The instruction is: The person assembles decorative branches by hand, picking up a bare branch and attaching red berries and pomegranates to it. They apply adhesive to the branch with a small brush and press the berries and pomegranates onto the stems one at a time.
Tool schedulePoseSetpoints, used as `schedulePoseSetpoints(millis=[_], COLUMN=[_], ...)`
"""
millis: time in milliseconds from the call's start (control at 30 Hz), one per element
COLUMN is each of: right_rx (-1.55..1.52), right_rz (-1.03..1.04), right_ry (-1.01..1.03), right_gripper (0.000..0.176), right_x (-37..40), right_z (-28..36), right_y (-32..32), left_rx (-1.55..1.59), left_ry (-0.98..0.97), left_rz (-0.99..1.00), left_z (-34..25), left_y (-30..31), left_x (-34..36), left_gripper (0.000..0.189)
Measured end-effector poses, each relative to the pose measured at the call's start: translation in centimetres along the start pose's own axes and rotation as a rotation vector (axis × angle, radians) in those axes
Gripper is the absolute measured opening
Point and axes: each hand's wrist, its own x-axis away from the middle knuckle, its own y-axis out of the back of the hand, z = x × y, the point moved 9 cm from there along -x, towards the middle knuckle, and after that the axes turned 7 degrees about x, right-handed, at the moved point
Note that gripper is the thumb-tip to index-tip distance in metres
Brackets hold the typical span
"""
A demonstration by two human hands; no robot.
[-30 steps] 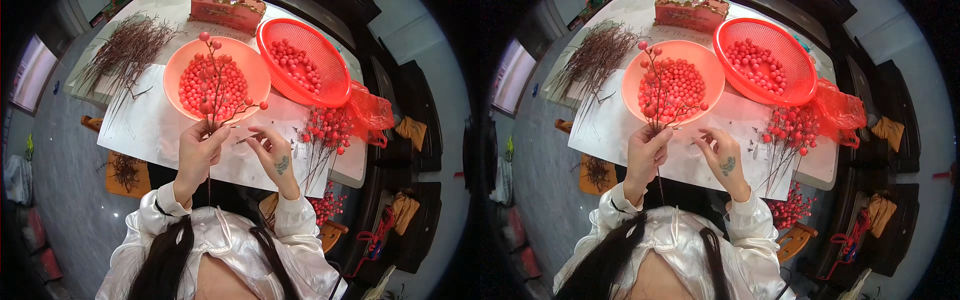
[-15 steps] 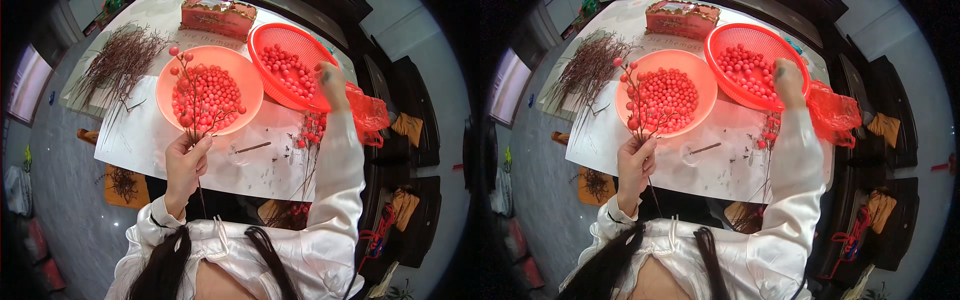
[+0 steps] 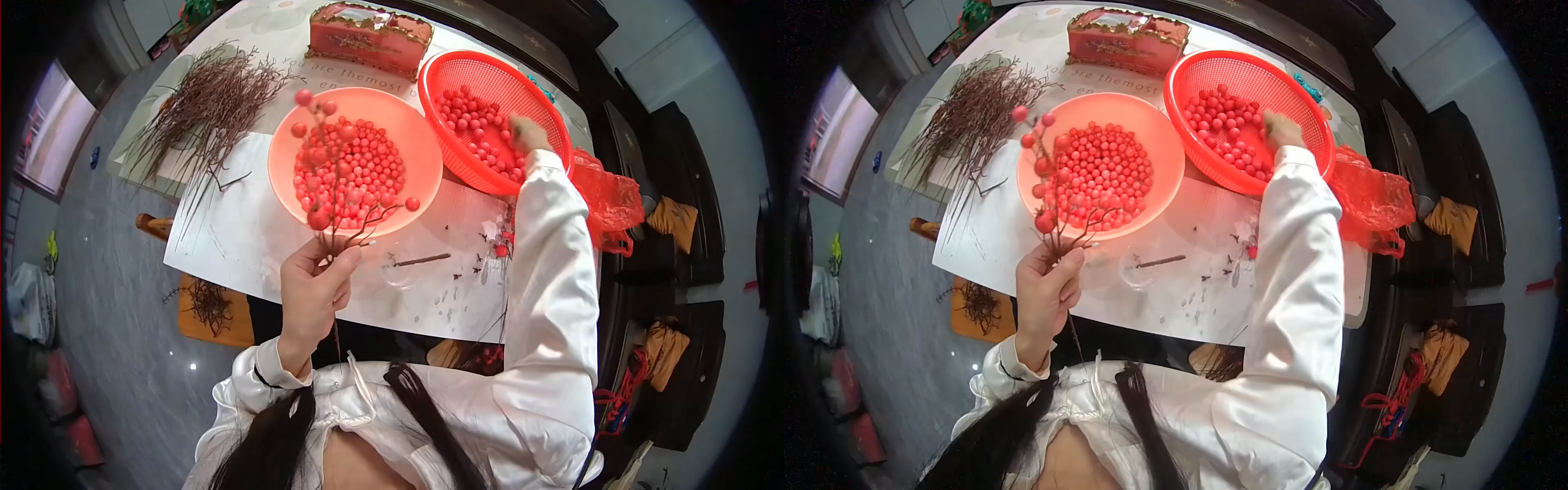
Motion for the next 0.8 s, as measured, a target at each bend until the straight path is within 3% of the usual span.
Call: schedulePoseSetpoints(millis=[67, 100, 133, 200, 267, 333, 367, 400, 500, 600, 800], right_rx=[-0.231, -0.349, -0.254, -0.915, -1.242, -1.45, -1.651, -1.655, -2.052, -2.348, -2.571], right_rz=[-0.174, -0.315, -0.543, -0.247, 0.066, 0.183, 0.198, 0.213, 0.107, -0.016, 0.059], right_ry=[-0.066, -0.025, 0.13, -0.011, -0.051, 0.073, 0.047, -0.047, -0.191, -0.141, -0.005], right_gripper=[0.014, 0.01, 0.017, 0.018, 0.016, 0.018, 0.026, 0.029, 0.027, 0.025, 0.032], right_x=[2.0, 3.7, 7.4, 13.5, 20.4, 25.9, 28.1, 29.6, 31.1, 31.1, 30.1], right_z=[-0.8, -0.6, 1.4, 3.9, 8.3, 12.9, 14.9, 16.3, 17.6, 19.8, 22.2], right_y=[4.6, 7.4, 11.7, 15.3, 17.2, 16.3, 14.8, 14.1, 11.6, 10.7, 10.8], left_rx=[-0.031, -0.029, -0.028, -0.017, -0.028, -0.041, -0.051, -0.06, -0.135, -0.131, -0.247], left_ry=[0.015, 0.01, 0.006, 0.013, 0.02, 0.026, 0.035, 0.044, 0.041, 0.028, -0.046], left_rz=[-0.002, 0.008, 0.022, 0.029, 0.045, 0.083, 0.096, 0.109, 0.093, 0.136, 0.18], left_z=[0.3, 0.3, 0.4, 0.6, 0.9, 1.3, 1.4, 1.5, 1.3, 1.4, 0.6], left_y=[-0.5, -0.7, -0.9, -1.3, -1.6, -2.1, -2.3, -2.6, -2.9, -3.5, -4.5], left_x=[0.2, 0.3, 0.4, 0.5, 0.7, 1.1, 1.3, 1.6, 2.5, 3.4, 4.4], left_gripper=[0.013, 0.012, 0.011, 0.011, 0.011, 0.011, 0.012, 0.012, 0.013, 0.012, 0.011])
